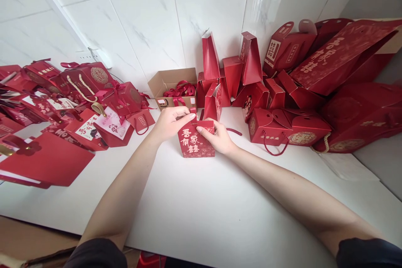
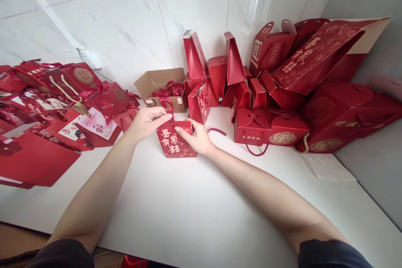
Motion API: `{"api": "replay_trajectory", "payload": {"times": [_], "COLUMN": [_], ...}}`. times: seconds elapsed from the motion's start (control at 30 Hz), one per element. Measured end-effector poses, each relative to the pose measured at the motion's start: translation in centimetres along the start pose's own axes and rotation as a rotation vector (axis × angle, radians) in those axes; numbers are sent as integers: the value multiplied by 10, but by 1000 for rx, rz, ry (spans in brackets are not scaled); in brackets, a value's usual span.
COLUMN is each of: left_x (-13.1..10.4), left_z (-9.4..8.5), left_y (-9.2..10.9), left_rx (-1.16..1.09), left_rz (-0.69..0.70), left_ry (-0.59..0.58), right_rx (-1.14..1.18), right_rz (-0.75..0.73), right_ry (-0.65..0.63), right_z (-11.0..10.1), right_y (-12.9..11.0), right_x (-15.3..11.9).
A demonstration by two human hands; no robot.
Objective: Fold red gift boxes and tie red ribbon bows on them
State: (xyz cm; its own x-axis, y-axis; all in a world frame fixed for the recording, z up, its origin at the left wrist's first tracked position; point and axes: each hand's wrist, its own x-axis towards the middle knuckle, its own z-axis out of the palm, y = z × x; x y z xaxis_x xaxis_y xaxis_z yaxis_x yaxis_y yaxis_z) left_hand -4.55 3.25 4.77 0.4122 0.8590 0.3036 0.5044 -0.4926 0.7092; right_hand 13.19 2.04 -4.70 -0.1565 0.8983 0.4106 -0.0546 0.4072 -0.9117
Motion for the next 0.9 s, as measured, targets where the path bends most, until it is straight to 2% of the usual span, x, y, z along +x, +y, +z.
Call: {"api": "replay_trajectory", "payload": {"times": [0.1,0.23,0.3,0.4,0.47,0.53,0.67,0.9], "left_x": [-1,-2,-2,1,2,4,4,1], "left_z": [-3,-15,-20,-20,-17,-13,-8,-4], "left_y": [1,-7,-20,-46,-62,-73,-86,-107], "left_rx": [-43,-54,5,8,-20,-64,-180,-332], "left_rz": [-7,-61,-161,-323,-377,-386,-372,-466], "left_ry": [-35,-257,-383,-610,-690,-699,-642,-566], "right_rx": [-13,-123,-241,-401,-414,-371,-285,-243], "right_rz": [-2,-54,-51,30,74,95,149,145], "right_ry": [-9,-40,-120,-307,-376,-379,-335,-287], "right_z": [0,-9,-18,-33,-40,-44,-47,-47], "right_y": [2,14,24,37,41,42,42,48], "right_x": [-1,-1,1,6,10,13,17,20]}}
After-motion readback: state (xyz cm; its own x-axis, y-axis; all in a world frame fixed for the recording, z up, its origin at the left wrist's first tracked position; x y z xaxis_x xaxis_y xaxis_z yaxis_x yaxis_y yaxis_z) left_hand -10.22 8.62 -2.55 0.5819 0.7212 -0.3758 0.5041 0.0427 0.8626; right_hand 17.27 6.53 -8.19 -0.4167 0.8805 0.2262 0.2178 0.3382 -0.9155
